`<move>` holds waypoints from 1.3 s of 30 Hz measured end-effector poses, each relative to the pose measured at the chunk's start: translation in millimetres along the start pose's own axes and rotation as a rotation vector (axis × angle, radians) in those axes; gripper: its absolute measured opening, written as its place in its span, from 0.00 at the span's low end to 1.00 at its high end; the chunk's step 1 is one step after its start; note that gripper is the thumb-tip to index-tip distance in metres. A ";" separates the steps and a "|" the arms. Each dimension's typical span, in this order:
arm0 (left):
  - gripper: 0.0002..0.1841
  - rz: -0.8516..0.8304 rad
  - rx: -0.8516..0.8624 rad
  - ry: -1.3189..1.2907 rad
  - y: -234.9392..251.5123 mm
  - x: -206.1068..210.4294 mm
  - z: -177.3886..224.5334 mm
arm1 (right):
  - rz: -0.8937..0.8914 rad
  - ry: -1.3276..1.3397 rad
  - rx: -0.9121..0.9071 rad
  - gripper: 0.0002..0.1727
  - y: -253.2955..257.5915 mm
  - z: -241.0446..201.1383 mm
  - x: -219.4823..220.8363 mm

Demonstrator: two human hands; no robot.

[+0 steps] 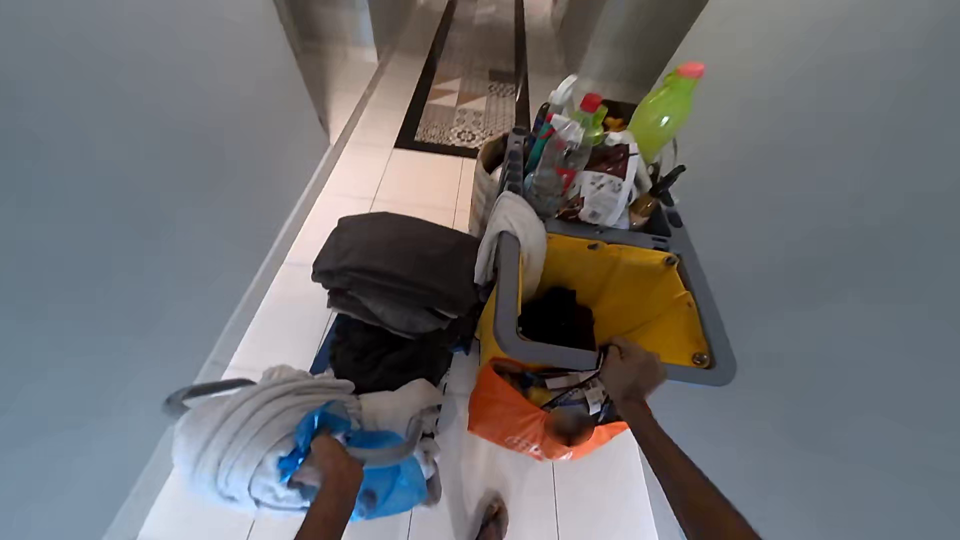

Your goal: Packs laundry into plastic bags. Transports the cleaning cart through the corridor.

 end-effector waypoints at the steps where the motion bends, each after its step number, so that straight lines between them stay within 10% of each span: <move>1: 0.36 -0.029 0.009 -0.013 3.2 25.1 8.2 | 0.017 0.009 -0.014 0.19 24.0 -4.4 6.2; 21: 0.31 0.004 0.186 0.310 28.8 592.3 277.6 | 0.068 -0.035 -0.083 0.18 579.9 -106.4 127.6; 39: 0.26 -0.014 0.140 0.358 65.4 1139.0 556.7 | 0.056 0.029 -0.135 0.22 1179.5 -237.3 283.2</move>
Point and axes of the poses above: each hand's wrist, its own y-axis towards the middle knuckle, its own x-axis out of the palm, z = x × y, the point moved 6 cm from there along y, towards the middle knuckle, and after that the axes turned 2 degrees about -z, right-handed, at the moved point
